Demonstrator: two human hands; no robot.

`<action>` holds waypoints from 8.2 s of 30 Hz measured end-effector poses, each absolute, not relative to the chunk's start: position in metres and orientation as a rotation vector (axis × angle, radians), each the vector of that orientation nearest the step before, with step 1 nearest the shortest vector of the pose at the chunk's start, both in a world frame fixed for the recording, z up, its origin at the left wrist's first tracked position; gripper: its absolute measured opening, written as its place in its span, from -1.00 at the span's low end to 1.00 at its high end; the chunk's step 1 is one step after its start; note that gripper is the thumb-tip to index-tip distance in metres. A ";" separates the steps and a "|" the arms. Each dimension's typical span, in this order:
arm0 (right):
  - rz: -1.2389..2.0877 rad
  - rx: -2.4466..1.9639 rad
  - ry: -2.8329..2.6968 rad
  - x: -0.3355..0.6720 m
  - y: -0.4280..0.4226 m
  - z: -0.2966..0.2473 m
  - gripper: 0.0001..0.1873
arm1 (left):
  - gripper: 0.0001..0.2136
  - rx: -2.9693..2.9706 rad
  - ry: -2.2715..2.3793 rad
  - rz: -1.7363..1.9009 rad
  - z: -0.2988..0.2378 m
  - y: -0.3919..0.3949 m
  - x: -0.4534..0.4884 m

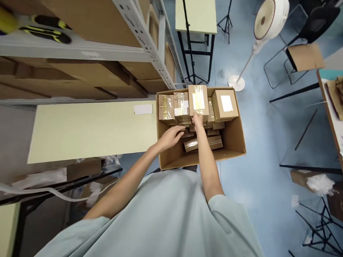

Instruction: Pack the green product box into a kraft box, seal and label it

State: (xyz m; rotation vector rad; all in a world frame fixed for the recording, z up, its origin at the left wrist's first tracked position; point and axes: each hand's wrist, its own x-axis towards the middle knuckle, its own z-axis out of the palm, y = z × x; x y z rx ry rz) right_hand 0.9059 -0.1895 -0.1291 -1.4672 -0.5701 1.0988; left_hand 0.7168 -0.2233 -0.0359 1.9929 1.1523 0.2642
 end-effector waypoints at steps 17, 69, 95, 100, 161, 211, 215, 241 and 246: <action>1.566 -1.366 -1.106 0.682 -0.335 -0.022 -0.49 | -0.62 1.132 1.777 1.341 0.009 -0.374 0.470; 2.383 1.367 -2.929 -0.052 -0.818 0.055 -0.67 | -0.35 -1.405 2.017 2.557 0.019 -0.918 0.102; 1.207 2.513 -3.572 0.019 -1.243 -0.322 -0.72 | -0.32 -2.287 0.668 2.888 -0.336 -1.213 0.194; 0.530 2.904 -3.267 0.026 -1.301 -0.438 -0.70 | -0.43 -2.525 0.248 2.780 -0.438 -1.217 0.199; 1.264 0.122 -2.495 0.217 -0.542 0.095 -0.39 | -0.70 -0.564 0.941 2.339 -0.011 -0.778 0.109; 1.357 -1.457 -1.113 0.225 -0.118 0.057 -0.25 | -0.16 0.465 0.784 0.797 -0.005 -0.217 -0.010; 1.250 -1.480 -1.178 0.229 -0.110 0.050 -0.20 | -0.04 0.522 0.926 0.845 0.001 -0.213 0.004; 1.439 -1.354 -1.135 0.279 -0.102 0.063 -0.22 | -0.07 0.454 0.984 0.870 0.016 -0.214 0.045; 1.588 -1.168 -1.061 0.287 -0.108 0.066 -0.10 | -0.30 0.303 0.814 0.818 0.004 -0.221 0.039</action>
